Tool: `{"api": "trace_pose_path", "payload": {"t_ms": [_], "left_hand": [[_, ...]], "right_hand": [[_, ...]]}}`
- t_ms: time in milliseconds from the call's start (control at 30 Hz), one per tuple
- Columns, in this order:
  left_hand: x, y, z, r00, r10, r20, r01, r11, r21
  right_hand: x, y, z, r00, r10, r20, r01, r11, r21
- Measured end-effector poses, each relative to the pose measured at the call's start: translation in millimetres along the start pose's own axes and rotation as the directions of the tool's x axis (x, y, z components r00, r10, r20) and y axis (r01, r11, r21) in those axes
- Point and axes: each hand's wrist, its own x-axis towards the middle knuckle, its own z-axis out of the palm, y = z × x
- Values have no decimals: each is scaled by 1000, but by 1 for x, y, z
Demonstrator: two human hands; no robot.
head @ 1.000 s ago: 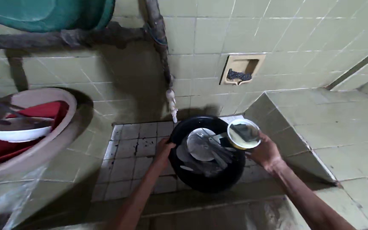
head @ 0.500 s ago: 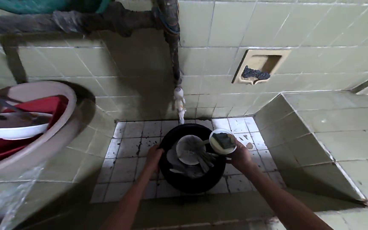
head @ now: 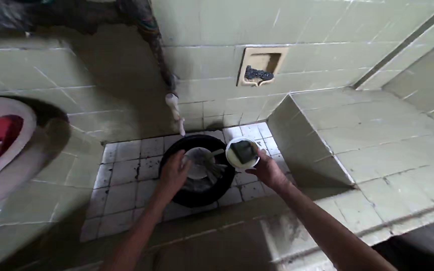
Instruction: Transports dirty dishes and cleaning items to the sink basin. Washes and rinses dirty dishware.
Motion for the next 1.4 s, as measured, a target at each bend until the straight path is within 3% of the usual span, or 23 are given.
{"api": "trace_pose_path", "payload": {"t_ms": [67, 167, 233, 333, 433, 567, 667, 767, 867, 967, 1067, 1133, 1200, 1333, 1400], "left_hand": [[-27, 42, 21, 983, -36, 179, 82, 963, -257], [-56, 80, 61, 958, -1, 286, 150, 852, -501], [-74, 95, 90, 963, 51, 265, 126, 783, -609], [-107, 107, 119, 973, -44, 228, 196, 686, -700], [-136, 113, 124, 974, -103, 202, 223, 608, -762], [-156, 110, 106, 975, -190, 120, 213, 616, -758], [-177, 86, 69, 958, -286, -31, 173, 658, -733], [-213, 39, 16, 869, -353, -346, 81, 792, -605], [-252, -13, -37, 706, -464, -535, 187, 851, -492], [-278, -66, -69, 545, -551, -631, 306, 832, -462], [-291, -79, -84, 450, -650, -612, 421, 759, -496], [-294, -82, -93, 445, -681, -581, 445, 732, -517], [-295, -95, -106, 482, -675, -558, 465, 737, -491], [-306, -122, -126, 622, -462, -632, 402, 881, -249], [-307, -124, -138, 655, -361, -664, 428, 901, -68]], "right_hand": [[-29, -11, -2, 998, -33, 51, 27, 994, 106], [-79, -13, -7, 992, -109, 60, 98, 982, 163], [-111, -9, -18, 993, -118, 13, 116, 985, 127], [-151, 7, -28, 985, -136, -103, 146, 985, 94], [-173, 22, -30, 982, -168, -86, 182, 965, 191], [-178, 33, -22, 991, -132, 20, 127, 979, 160], [-178, 27, -4, 957, -132, 260, 140, 990, -16], [-165, 21, 5, 909, -126, 398, 208, 963, -172], [-143, 23, 8, 932, -54, 358, 172, 936, -307], [-117, 11, 24, 928, -43, 369, 194, 904, -382], [-87, -6, 51, 901, -110, 419, 312, 836, -452], [-70, -17, 73, 883, -170, 438, 397, 767, -504], [-52, -37, 104, 876, -219, 429, 450, 691, -566], [1, -81, 181, 821, -358, 444, 570, 501, -651], [24, -102, 218, 762, -451, 465, 633, 368, -681]]}}
